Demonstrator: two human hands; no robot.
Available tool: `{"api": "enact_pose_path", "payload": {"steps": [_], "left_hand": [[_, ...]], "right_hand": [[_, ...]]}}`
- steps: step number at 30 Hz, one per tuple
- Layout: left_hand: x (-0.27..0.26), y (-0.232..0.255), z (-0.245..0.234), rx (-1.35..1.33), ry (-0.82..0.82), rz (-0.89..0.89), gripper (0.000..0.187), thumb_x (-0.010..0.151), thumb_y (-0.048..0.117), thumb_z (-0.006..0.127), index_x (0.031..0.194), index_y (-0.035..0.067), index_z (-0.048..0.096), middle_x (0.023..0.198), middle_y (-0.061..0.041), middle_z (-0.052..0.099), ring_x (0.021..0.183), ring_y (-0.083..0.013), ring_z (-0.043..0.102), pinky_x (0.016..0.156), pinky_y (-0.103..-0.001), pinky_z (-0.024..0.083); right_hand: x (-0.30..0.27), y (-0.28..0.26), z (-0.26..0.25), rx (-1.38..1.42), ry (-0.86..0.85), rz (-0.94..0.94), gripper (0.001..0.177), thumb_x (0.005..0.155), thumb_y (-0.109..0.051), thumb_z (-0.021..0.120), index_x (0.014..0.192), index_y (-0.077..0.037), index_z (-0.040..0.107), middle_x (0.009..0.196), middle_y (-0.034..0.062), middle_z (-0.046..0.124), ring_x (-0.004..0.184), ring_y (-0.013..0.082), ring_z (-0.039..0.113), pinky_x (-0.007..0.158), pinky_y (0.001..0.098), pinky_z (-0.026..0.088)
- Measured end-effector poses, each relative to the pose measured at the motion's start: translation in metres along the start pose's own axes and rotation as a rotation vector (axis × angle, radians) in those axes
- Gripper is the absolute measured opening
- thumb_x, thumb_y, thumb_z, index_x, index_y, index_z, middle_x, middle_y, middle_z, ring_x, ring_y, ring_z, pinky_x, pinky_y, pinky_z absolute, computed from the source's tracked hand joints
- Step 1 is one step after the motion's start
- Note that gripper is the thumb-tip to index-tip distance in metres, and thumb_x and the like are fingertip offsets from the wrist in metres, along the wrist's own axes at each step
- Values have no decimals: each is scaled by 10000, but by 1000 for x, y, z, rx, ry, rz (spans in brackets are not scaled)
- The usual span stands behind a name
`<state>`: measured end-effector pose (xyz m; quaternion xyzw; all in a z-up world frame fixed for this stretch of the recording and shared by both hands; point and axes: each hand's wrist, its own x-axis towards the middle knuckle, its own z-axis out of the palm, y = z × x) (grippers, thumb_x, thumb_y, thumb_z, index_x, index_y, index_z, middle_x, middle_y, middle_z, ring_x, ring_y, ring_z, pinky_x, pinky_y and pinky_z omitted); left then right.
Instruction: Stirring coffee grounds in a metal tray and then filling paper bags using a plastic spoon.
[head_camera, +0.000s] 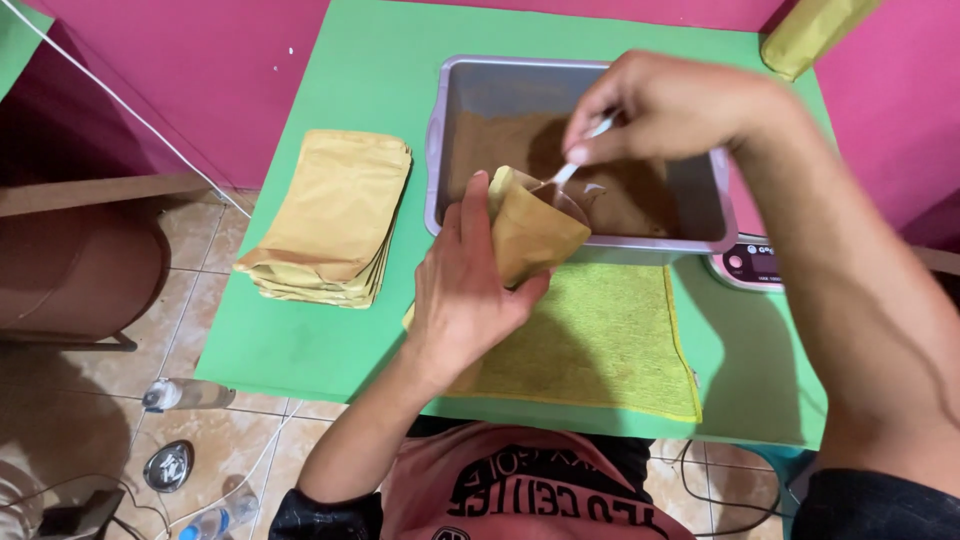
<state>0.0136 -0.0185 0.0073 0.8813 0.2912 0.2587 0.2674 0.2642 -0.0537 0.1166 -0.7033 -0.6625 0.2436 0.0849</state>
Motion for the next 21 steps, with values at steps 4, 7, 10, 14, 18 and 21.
{"api": "enact_pose_path", "payload": {"steps": [4,7,10,14,18,21], "left_hand": [[0,-1,-3,-102,10,-39,1045,721,373,829,1547,69,266,1453,-186,532,1243,-443,587,840,-590,525],[0,-3,-7,-164,47,-63,1039,709,376,825,1540,55,291,1486,-189,534,1291,-401,584,912,-526,531],[-3,-8,-9,-236,112,-67,1052,680,382,848,1529,54,319,1474,-196,568,1286,-373,615,947,-461,548],[-7,-23,-4,-281,356,175,1027,677,256,883,1505,-40,352,1460,-266,554,1336,-401,610,1093,-433,555],[-9,-30,-8,-283,386,162,985,669,239,879,1498,32,390,1422,-200,581,1305,-370,621,1091,-438,542],[-10,-37,-9,-252,446,180,1009,649,266,927,1477,13,408,1348,-207,600,1252,-396,629,1064,-470,531]], "right_hand": [[10,-16,30,-11,101,-225,87,896,-194,761,960,-154,804,903,-37,784,872,129,667,810,305,477],[12,-19,38,-50,127,-386,62,888,-154,748,929,-163,794,912,-32,739,929,209,608,849,364,446],[6,-29,32,-67,142,-438,62,901,-163,741,937,-155,792,924,-30,743,903,219,591,831,381,438],[-8,-29,14,-3,220,-417,143,957,-191,729,1059,-100,771,948,37,747,871,190,649,784,341,455],[-11,6,0,93,251,-326,163,991,-169,699,1090,-49,750,1014,50,776,939,123,689,853,286,517],[-4,50,1,326,272,-101,147,1028,-97,685,1150,-38,743,959,35,738,855,81,601,781,232,488]]}}
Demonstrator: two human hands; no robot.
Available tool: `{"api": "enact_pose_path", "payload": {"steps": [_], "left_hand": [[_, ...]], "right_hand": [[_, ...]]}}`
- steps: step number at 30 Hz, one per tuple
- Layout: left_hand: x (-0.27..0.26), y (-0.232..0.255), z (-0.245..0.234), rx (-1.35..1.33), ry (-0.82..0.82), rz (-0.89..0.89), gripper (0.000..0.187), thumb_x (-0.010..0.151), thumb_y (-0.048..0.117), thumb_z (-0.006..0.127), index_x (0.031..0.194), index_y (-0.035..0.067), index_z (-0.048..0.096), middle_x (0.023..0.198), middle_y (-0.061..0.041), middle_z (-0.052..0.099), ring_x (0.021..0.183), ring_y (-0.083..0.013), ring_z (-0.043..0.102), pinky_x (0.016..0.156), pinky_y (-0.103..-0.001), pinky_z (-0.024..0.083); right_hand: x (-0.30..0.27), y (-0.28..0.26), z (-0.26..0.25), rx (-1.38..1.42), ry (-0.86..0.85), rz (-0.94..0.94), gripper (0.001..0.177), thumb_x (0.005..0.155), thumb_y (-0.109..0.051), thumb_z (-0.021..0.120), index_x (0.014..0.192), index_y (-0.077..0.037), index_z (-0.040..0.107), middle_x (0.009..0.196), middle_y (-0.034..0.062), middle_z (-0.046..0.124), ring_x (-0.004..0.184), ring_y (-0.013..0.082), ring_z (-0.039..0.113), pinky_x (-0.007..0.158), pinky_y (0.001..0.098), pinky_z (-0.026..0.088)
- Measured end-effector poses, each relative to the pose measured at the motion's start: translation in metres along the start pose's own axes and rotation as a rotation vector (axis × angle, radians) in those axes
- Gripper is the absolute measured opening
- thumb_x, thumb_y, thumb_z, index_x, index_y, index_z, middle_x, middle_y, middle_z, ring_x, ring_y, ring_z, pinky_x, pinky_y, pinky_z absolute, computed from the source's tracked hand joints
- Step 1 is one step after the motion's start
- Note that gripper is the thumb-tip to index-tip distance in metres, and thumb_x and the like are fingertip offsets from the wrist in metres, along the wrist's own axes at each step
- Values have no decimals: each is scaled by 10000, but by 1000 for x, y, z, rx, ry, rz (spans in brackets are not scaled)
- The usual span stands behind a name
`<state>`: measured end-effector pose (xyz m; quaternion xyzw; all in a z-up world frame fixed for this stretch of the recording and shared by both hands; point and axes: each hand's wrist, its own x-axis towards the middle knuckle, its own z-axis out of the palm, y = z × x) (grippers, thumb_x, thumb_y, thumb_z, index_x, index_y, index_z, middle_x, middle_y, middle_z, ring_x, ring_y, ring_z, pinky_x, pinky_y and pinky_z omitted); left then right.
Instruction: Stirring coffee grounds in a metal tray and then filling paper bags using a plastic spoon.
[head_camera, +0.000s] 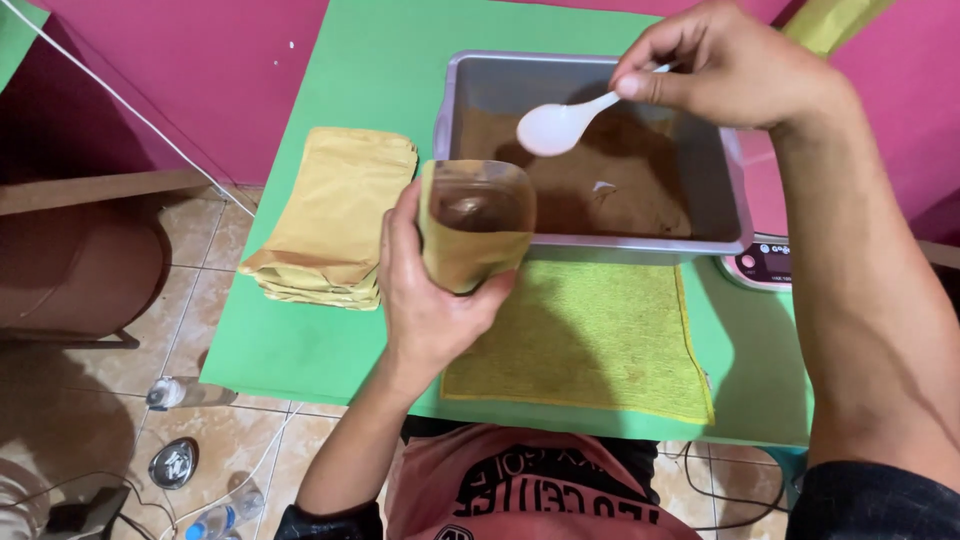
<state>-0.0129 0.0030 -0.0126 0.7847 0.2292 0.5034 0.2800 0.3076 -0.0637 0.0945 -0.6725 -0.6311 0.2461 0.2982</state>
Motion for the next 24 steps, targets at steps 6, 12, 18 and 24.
{"api": "enact_pose_path", "payload": {"steps": [6,12,18,24], "left_hand": [[-5,4,-2,35,67,-98,1041,594,328,936,1436,10,413,1347,-171,593,1236,-364,623,1062,-452,500],[5,10,1,-25,1,-131,953,600,312,914,1370,42,421,1214,-128,640,1057,-323,689,909,-407,548],[12,11,1,-89,-102,-163,992,634,261,868,1462,93,347,1377,-100,621,1175,-322,689,964,-399,559],[20,17,0,-66,-185,-132,1074,654,290,878,1520,99,273,1345,-119,618,1145,-307,695,927,-393,576]], "right_hand": [[32,95,26,-754,92,419,202,897,-245,664,1019,-243,825,982,135,772,975,415,679,746,527,524],[45,61,81,-490,-172,199,146,916,-152,702,1012,-162,811,1060,17,809,1000,242,740,886,418,510],[45,85,88,-280,-213,82,108,929,-222,728,974,-153,799,956,-28,810,861,134,708,816,325,496],[34,91,68,-117,-30,136,125,971,-174,733,1051,-100,792,1010,5,799,935,125,706,889,311,506]]}}
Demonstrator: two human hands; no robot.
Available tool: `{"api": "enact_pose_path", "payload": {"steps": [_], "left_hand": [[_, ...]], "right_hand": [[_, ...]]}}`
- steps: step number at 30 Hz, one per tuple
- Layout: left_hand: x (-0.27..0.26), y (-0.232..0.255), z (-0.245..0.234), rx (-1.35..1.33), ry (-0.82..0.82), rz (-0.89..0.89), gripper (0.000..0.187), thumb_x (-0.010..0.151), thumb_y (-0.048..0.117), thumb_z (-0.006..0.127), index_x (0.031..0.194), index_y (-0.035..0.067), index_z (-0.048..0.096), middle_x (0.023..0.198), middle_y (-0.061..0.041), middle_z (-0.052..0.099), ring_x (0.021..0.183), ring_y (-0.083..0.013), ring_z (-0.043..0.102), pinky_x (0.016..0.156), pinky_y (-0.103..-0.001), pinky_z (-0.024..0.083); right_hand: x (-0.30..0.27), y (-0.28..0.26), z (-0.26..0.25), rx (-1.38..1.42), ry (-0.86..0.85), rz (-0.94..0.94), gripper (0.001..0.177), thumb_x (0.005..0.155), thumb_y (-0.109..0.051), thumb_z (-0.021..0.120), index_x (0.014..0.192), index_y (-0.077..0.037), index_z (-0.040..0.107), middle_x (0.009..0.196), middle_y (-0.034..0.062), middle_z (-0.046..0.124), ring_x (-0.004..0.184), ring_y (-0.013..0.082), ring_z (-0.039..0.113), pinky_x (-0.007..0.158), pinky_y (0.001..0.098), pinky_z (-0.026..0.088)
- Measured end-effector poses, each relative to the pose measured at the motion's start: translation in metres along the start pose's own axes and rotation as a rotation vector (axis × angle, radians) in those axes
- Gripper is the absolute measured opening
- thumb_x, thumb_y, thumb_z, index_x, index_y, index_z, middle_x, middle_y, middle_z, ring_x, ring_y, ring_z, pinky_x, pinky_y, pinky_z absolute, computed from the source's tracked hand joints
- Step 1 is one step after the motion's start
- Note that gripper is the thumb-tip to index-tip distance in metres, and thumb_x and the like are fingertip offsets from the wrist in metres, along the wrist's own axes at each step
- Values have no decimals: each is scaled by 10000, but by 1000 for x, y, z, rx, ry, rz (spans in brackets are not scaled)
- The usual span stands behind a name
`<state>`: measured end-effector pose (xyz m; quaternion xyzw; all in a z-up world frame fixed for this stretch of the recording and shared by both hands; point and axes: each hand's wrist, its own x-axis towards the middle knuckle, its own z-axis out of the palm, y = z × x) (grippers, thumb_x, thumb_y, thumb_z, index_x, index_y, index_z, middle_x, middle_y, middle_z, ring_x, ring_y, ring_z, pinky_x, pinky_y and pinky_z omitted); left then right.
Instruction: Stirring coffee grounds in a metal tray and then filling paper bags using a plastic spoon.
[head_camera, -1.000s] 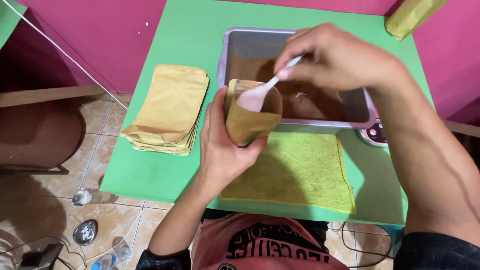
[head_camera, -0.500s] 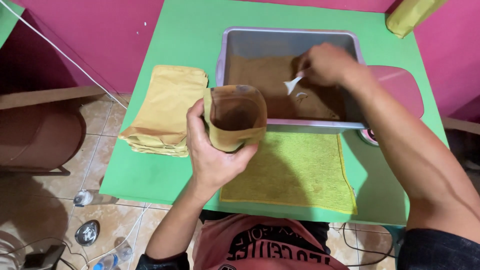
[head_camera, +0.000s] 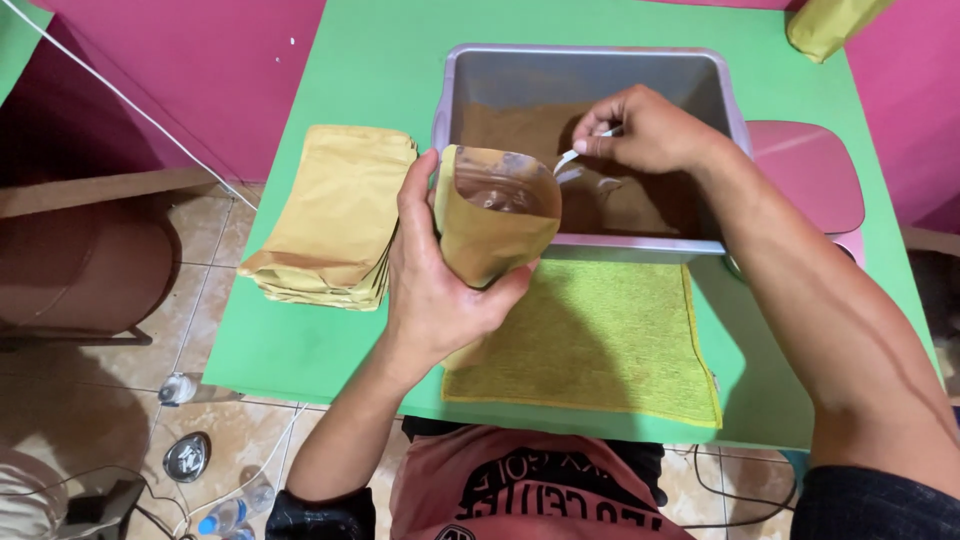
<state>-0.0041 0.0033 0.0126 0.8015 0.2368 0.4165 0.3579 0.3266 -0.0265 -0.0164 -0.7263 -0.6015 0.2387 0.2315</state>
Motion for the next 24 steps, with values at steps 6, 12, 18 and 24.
{"api": "enact_pose_path", "payload": {"steps": [6,12,18,24], "left_hand": [[2,-8,1,82,-58,-7,1141,702,374,907,1556,77,210,1590,-209,475,1395,-404,582,1060,-446,524],[3,-11,5,109,-45,9,1091,709,389,894,1540,64,265,1537,-158,523,1347,-370,602,1011,-440,536],[4,-4,3,139,-76,-117,1058,681,445,835,1529,150,276,1327,-108,681,1057,-390,709,794,-472,573],[3,-7,4,130,-45,-58,1027,688,425,850,1509,127,312,1341,-118,661,1118,-365,692,821,-452,565]], "right_hand": [[-3,-3,-2,28,52,11,112,979,-194,751,1040,-103,774,985,3,774,935,112,669,891,301,493],[-4,-3,-1,39,47,44,121,974,-203,754,1038,-105,783,967,0,766,938,106,645,863,293,488],[-3,-5,0,42,31,99,122,962,-207,761,1047,-122,783,972,-6,767,900,104,654,841,286,492],[-3,-4,-1,25,11,79,103,962,-182,749,1034,-119,786,979,-12,784,904,117,672,855,302,490]]}}
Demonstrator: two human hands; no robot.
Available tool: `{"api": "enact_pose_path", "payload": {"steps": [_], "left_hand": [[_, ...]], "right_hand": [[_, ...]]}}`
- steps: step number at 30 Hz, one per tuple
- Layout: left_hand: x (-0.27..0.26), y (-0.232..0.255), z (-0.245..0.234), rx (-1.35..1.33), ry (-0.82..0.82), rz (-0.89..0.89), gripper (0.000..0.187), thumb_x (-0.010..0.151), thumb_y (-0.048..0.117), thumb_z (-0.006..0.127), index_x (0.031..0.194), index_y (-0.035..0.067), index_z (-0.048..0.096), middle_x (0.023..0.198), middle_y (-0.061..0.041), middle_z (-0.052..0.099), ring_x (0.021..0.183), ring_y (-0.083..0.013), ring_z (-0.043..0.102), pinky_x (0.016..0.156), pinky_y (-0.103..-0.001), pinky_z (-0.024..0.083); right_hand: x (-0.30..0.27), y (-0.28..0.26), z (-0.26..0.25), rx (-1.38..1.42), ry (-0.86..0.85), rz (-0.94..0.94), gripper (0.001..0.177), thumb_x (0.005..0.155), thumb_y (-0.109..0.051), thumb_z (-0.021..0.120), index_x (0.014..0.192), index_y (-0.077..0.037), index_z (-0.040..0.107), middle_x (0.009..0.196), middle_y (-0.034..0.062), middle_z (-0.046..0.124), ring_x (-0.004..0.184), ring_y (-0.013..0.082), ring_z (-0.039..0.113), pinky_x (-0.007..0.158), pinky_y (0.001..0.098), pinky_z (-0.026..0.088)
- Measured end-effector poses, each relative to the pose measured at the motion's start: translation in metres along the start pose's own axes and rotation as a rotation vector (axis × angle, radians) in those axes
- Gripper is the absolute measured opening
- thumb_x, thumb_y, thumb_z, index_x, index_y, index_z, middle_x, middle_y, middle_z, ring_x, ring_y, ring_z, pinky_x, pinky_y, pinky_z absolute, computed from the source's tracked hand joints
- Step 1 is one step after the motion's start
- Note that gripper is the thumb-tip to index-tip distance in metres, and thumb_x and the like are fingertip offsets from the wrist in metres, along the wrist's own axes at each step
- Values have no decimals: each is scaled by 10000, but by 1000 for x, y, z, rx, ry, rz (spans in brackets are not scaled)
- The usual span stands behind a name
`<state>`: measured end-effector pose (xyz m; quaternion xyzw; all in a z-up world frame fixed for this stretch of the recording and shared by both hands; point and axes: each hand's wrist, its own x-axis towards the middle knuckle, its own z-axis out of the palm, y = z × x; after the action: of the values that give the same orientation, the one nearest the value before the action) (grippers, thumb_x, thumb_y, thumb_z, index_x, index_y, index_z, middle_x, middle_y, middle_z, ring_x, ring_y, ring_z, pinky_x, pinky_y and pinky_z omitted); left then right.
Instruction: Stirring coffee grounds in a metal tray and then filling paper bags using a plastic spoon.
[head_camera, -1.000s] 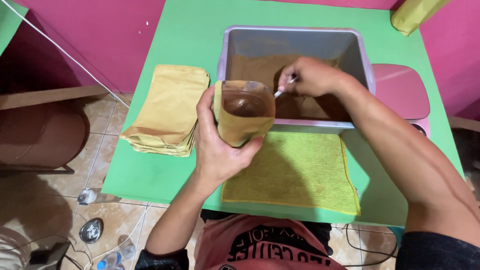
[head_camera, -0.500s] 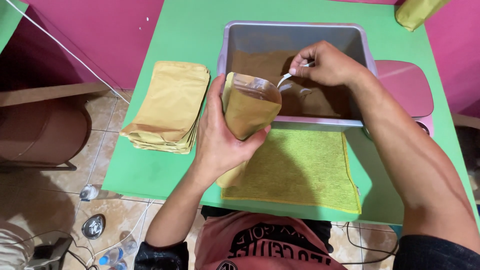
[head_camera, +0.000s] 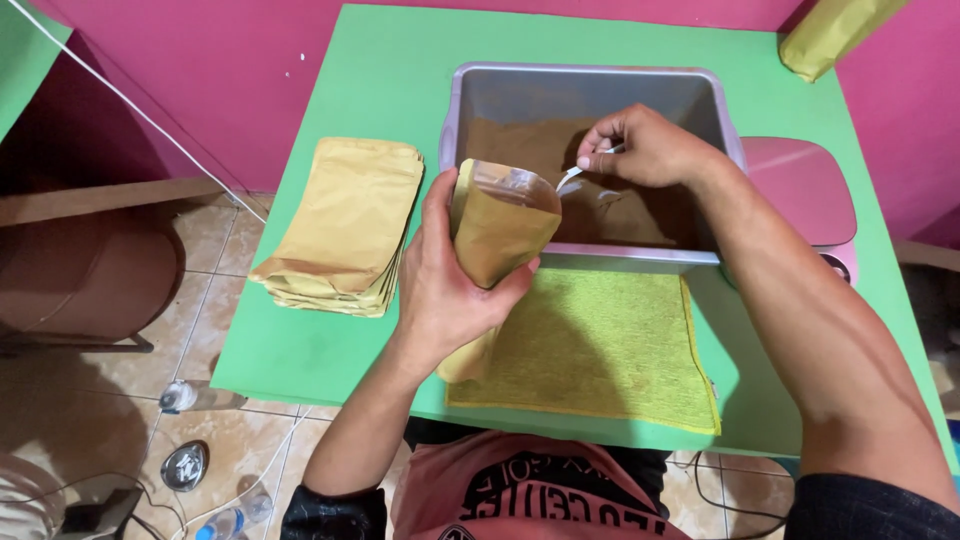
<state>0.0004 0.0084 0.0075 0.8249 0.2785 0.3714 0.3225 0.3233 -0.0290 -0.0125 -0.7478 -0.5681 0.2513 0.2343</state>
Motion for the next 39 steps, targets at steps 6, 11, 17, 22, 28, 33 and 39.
{"api": "enact_pose_path", "payload": {"steps": [6,11,17,22,28,33,39], "left_hand": [[1,-2,2,18,-2,-17,1021,689,436,844,1507,144,307,1348,-106,677,1084,-399,709,788,-487,566],[1,-3,4,38,8,-18,1012,687,435,841,1499,133,319,1315,-95,683,1024,-412,709,749,-501,565],[3,-4,5,41,12,10,993,684,415,841,1492,123,344,1441,-92,625,1192,-392,677,869,-482,560],[0,-7,6,50,17,38,1000,700,409,852,1501,106,336,1475,-111,602,1238,-392,665,913,-474,561],[0,0,3,43,-6,-20,991,684,412,847,1487,146,332,1416,-73,641,1132,-402,687,813,-492,559],[-4,-7,9,62,40,85,1034,690,391,880,1507,75,331,1480,-138,585,1313,-359,619,1000,-441,543],[-5,-3,9,69,21,31,1038,688,414,861,1512,103,313,1431,-145,632,1180,-408,669,883,-488,561]], "right_hand": [[1,-2,-1,-3,-17,21,73,971,-176,748,991,-118,788,917,2,769,824,129,657,786,310,498],[1,0,-1,13,-24,10,87,977,-178,739,996,-108,788,913,-2,765,826,121,650,782,300,490],[0,-1,-1,27,-8,12,121,965,-192,738,1025,-103,794,915,-9,764,837,114,660,805,290,501],[1,3,1,14,-10,-4,99,969,-188,746,1008,-111,794,912,-11,765,832,113,654,811,295,495],[4,12,2,10,-4,-29,117,976,-217,746,1018,-117,792,896,-20,747,814,102,630,793,281,488],[3,11,1,77,27,35,327,967,-232,749,1268,-121,689,809,2,674,730,116,585,758,289,460],[6,17,3,57,32,5,242,978,-229,748,1187,-107,729,813,-17,661,729,95,562,747,276,460]]}}
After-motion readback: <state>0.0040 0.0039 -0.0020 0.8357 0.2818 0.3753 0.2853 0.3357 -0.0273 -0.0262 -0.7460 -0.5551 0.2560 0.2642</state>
